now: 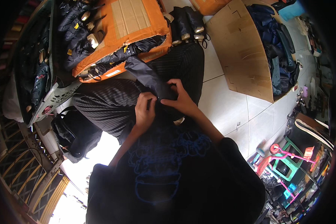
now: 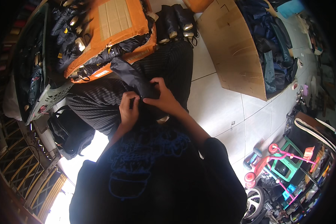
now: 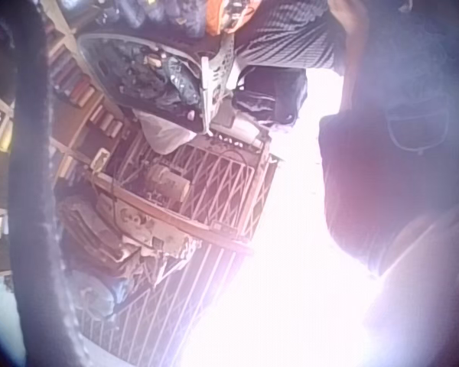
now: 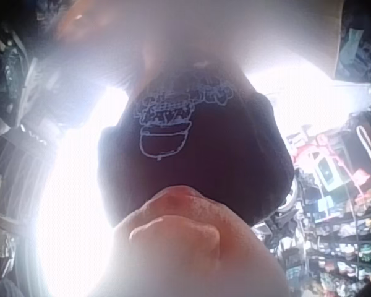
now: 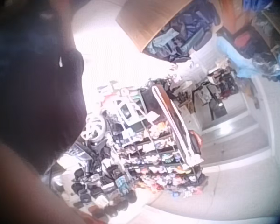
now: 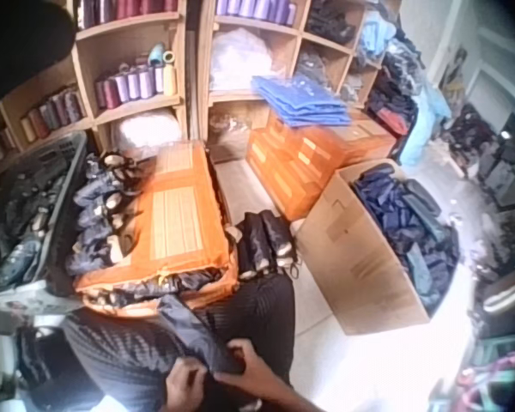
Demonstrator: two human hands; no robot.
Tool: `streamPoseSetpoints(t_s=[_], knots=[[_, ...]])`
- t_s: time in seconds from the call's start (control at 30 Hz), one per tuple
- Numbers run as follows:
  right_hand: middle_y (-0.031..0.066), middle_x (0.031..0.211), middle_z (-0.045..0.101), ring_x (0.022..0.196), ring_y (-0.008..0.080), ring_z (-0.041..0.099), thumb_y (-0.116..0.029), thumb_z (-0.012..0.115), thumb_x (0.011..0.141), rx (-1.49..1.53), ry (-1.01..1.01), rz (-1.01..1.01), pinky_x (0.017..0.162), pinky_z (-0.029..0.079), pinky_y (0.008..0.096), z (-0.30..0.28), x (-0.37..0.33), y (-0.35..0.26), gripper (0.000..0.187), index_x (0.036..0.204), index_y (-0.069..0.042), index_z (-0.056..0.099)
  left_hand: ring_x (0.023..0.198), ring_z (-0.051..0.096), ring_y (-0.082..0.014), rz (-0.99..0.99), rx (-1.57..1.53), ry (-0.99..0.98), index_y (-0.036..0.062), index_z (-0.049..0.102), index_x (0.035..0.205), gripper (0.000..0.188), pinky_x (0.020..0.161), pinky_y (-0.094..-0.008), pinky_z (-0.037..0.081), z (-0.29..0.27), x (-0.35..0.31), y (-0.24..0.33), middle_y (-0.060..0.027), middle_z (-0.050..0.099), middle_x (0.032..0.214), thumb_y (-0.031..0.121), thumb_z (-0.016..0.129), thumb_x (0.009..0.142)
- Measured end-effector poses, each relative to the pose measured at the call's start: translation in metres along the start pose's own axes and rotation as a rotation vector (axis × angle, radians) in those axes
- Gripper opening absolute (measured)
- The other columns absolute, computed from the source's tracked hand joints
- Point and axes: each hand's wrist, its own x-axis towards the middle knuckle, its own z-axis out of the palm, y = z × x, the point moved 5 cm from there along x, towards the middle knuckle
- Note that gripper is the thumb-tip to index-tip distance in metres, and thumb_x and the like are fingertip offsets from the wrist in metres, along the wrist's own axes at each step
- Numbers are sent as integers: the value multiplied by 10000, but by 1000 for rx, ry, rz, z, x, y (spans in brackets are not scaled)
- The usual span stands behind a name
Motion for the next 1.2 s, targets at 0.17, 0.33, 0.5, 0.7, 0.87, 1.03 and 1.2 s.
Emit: streamPoseSetpoints(t_s=[0.17, 0.33, 0.5, 0.7, 0.87, 1.03, 1.2], knots=[[188, 1193, 565, 1149, 275, 594, -168, 857, 734, -204, 197, -207, 1004, 457, 368, 16, -7, -10, 734, 1280, -66, 377, 930, 607, -188, -385, -446, 126, 17, 586, 1090, 169, 823, -308, 487, -9, 3, -23, -91, 619, 1012, 126, 597, 962], [233, 1237, 543, 1213, 316, 565, -175, 837, 756, -92, 173, -178, 1012, 442, 390, 43, -16, -20, 671, 1229, -37, 382, 1061, 618, -190, -587, -990, -26, -10, 556, 1241, 429, 929, -316, 484, 0, 26, -4, -145, 658, 1153, 349, 555, 1008], [223, 1266, 539, 1105, 313, 601, -186, 687, 899, -178, 199, -276, 902, 479, 379, 29, -23, -6, 320, 1084, -14, 491, 964, 648, -145, -756, -741, -74, -34, 600, 1179, 353, 883, -278, 501, 3, -4, -18, -98, 690, 1107, 249, 646, 972], [154, 1057, 641, 979, 203, 618, -265, 637, 941, 147, 179, 16, 854, 474, 333, 25, -11, -13, 336, 1124, 14, 593, 957, 635, -120, -691, -581, -208, -24, 602, 1198, 332, 848, -271, 500, 13, -14, -16, -55, 686, 1035, 164, 674, 934], [127, 1013, 670, 975, 147, 607, -274, 653, 929, 181, 38, 88, 862, 470, 301, 30, -13, -14, 382, 1157, 26, 594, 931, 634, -112, -644, -482, -287, -18, 600, 1207, 360, 834, -274, 499, 8, -16, -5, -59, 691, 1009, 171, 688, 913], [116, 1052, 673, 985, 144, 606, -286, 654, 932, 157, 25, 64, 873, 471, 298, 28, -26, -7, 420, 1202, 29, 590, 996, 625, -198, -628, -288, -317, -14, 604, 1205, 416, 890, -337, 489, 4, -24, 4, -124, 639, 1087, 205, 727, 873], [116, 1105, 662, 1046, 153, 595, -290, 644, 947, 198, -9, 91, 923, 457, 292, 28, -32, 4, 463, 1263, 39, 564, 1065, 573, -269, -328, 22, -243, -34, 588, 1201, 427, 955, -363, 439, -2, -16, 29, -135, 558, 1130, 184, 716, 858]])
